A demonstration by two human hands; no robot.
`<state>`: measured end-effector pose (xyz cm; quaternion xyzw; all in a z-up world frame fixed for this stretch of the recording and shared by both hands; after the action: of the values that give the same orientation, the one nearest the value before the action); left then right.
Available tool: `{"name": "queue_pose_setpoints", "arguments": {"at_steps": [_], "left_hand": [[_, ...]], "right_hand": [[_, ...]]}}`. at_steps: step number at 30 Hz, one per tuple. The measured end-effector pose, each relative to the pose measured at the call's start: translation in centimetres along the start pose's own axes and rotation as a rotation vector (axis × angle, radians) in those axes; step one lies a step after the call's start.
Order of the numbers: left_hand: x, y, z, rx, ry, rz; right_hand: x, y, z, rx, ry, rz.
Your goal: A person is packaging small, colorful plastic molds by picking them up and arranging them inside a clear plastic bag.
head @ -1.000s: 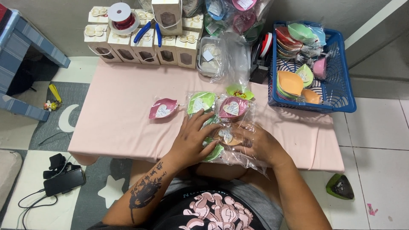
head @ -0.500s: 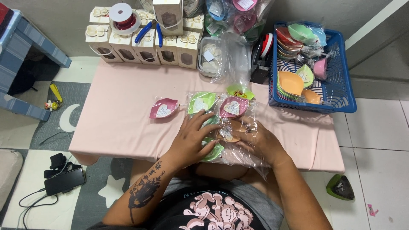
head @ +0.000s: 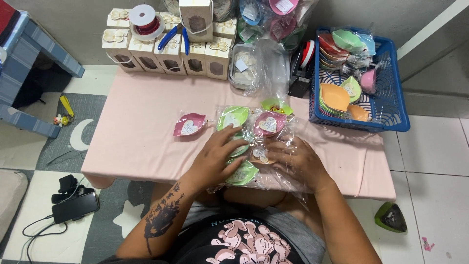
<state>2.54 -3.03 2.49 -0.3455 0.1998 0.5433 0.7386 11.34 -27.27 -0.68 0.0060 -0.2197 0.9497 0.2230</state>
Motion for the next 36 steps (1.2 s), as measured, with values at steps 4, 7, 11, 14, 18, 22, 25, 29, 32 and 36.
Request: {"name": "queue_pose_setpoints", "arguments": {"at_steps": [4,7,11,14,18,22,25,29,32,36], "left_hand": [[3.2,0.2,2.6,-0.242,-0.046,0.003],[4.9,0.9,4.7,-0.355,-0.298,0.137],[8.1,1.6,5.5,-0.204,-0.365,0.584],[10.2,1.6,5.1,-0.138,-0.324,0.621],[8.9,1.5,5.6,-0.277,-0.285,0.563],[6.3,0.8,6.0,-0.588,-0.382,0.218],[1.5,-0.2,4.7,-0.592,-0.287,-0.014],[-3.5,-1.5,0.3,-0.444,-0.023,-0.197],[-6.8,-1.8,-0.5,-0.372,0.031,-0.265],[-7.9,-2.1,-1.9,-0.334,0.096,-0.302]], "right_hand": [[-0.9,1.1,1.1,-0.042,-0.11,-0.083],[-2.1,2.6,2.0,-0.089,-0.183,-0.147],[-2.3,3.3,4.3,-0.186,-0.306,-0.273],[-3.7,5.0,4.8,-0.266,-0.312,-0.338],[-2.8,5.2,7.4,-0.463,-0.324,-0.446],[-2.2,5.3,9.1,-0.643,-0.32,-0.474],[-1.3,5.0,9.6,-0.699,-0.324,-0.427],[1.2,2.7,9.0,-0.599,-0.327,-0.212],[5.5,-1.1,11.5,-0.394,-0.362,-0.128],[5.9,-1.6,11.6,-0.262,-0.341,-0.113]]}}
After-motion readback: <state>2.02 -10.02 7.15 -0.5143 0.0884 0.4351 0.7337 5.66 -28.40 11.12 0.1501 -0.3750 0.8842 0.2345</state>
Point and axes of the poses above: each hand's wrist, its own y-axis away from the middle knuckle, its own z-axis out of the back of the hand, x = y × z, the point moved 5 cm from there along -y, towards the middle knuckle, and after that the axes turned 5 degrees about y, right-handed, at the moved point
